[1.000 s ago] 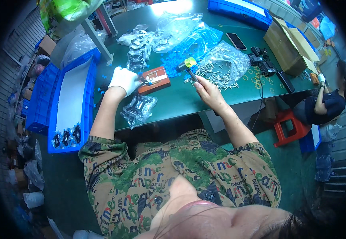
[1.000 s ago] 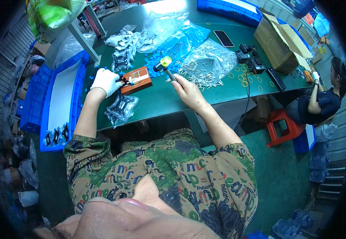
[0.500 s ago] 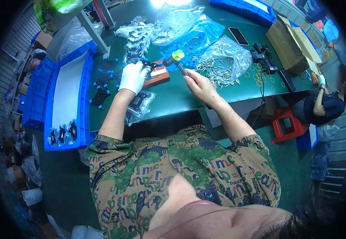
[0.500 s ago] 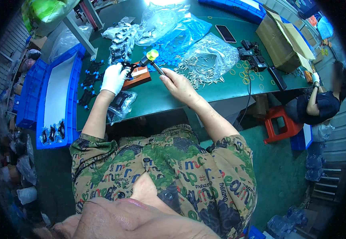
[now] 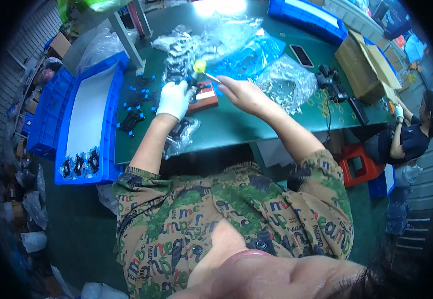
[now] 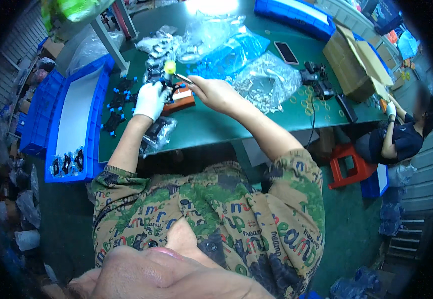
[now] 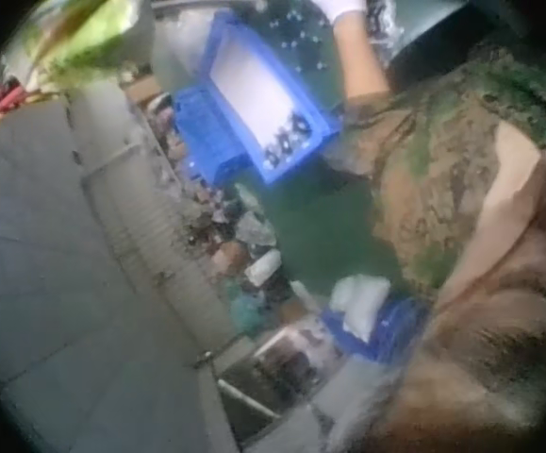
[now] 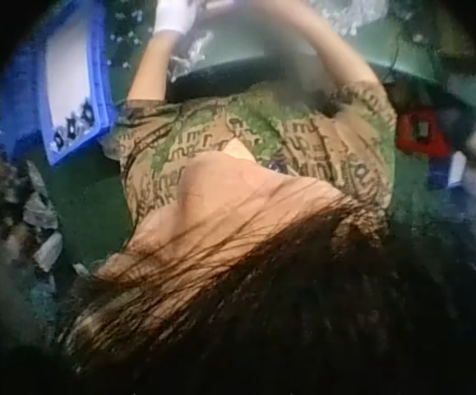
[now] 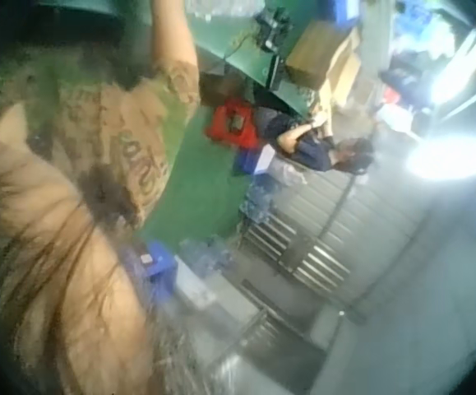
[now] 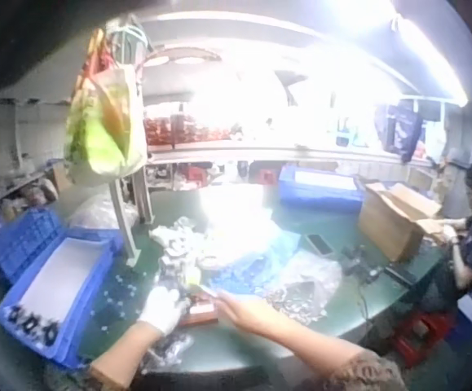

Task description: The person assembles small black plastic components by inserting metal pins and securing them with blue plastic caps. They use a hammer to tap the pins into place and place the finished units into a blue bin. The person also handles clear plastic bags containing parts and occasionally picks up a small red box.

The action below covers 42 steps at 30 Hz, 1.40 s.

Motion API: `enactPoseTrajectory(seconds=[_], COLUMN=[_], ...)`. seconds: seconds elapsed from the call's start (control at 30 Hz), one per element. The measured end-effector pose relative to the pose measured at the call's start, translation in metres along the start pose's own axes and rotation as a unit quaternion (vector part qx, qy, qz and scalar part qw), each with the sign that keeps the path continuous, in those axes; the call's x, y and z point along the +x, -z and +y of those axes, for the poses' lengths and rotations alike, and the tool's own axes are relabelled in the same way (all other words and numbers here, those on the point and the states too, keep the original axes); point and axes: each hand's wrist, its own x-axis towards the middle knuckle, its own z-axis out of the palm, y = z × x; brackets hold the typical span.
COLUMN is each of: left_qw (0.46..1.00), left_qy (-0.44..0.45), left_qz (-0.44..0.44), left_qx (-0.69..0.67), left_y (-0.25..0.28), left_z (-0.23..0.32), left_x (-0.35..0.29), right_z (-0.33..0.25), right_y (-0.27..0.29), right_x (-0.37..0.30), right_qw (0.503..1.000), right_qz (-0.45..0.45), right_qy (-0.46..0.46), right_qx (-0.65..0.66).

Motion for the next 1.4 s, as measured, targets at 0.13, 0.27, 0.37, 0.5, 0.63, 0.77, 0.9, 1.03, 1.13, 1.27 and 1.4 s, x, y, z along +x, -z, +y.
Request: enactPoseTrajectory(seconds=[0.13, 0.27, 0.37, 0.5, 0.63, 0.77, 0.9, 1.03, 1.13, 1.27, 1.4], left_qw=[0.998, 0.975, 0.854, 0.671, 0.602, 0.658, 0.705, 0.705, 0.742, 0.727, 0.708], left_qy=[0.030, 0.125, 0.238, 0.331, 0.385, 0.370, 0.390, 0.369, 0.375, 0.423, 0.455], left_qz=[-0.061, -0.049, 0.032, 0.102, 0.157, 0.230, 0.188, 0.228, 0.200, 0.149, 0.133], left_qx=[-0.007, -0.178, -0.461, -0.656, -0.682, -0.615, -0.561, -0.562, -0.519, -0.520, -0.524], left_y=[0.002, -0.018, -0.027, 0.006, 0.053, 0.050, 0.074, 0.062, 0.065, 0.083, 0.090], left_z=[-0.003, -0.031, -0.058, -0.067, -0.052, -0.055, -0.046, -0.038, -0.038, -0.013, -0.008], left_x=[-0.004, -0.009, -0.036, -0.100, -0.172, -0.214, -0.211, -0.196, -0.192, -0.192, -0.197], right_z=[-0.005, 0.007, 0.029, 0.037, 0.028, 0.003, 0.025, 0.105, 0.144, 0.205, 0.259], right_y=[0.010, 0.011, -0.010, -0.017, -0.014, 0.000, -0.001, -0.006, -0.021, -0.020, -0.018], right_x=[-0.024, -0.036, -0.060, -0.070, -0.044, 0.014, 0.083, 0.134, 0.171, 0.189, 0.202], right_qw=[0.995, 0.966, 0.953, 0.953, 0.979, 0.971, 0.980, 0.982, 0.973, 0.931, 0.887], right_qz=[0.045, -0.119, -0.244, -0.256, -0.006, -0.001, -0.019, 0.002, -0.023, -0.126, -0.165], right_qy=[-0.028, -0.132, -0.160, -0.157, 0.096, 0.136, 0.113, 0.017, -0.010, -0.097, -0.169], right_qx=[0.085, 0.188, 0.087, -0.039, -0.181, -0.195, -0.164, -0.186, -0.231, -0.328, -0.397])
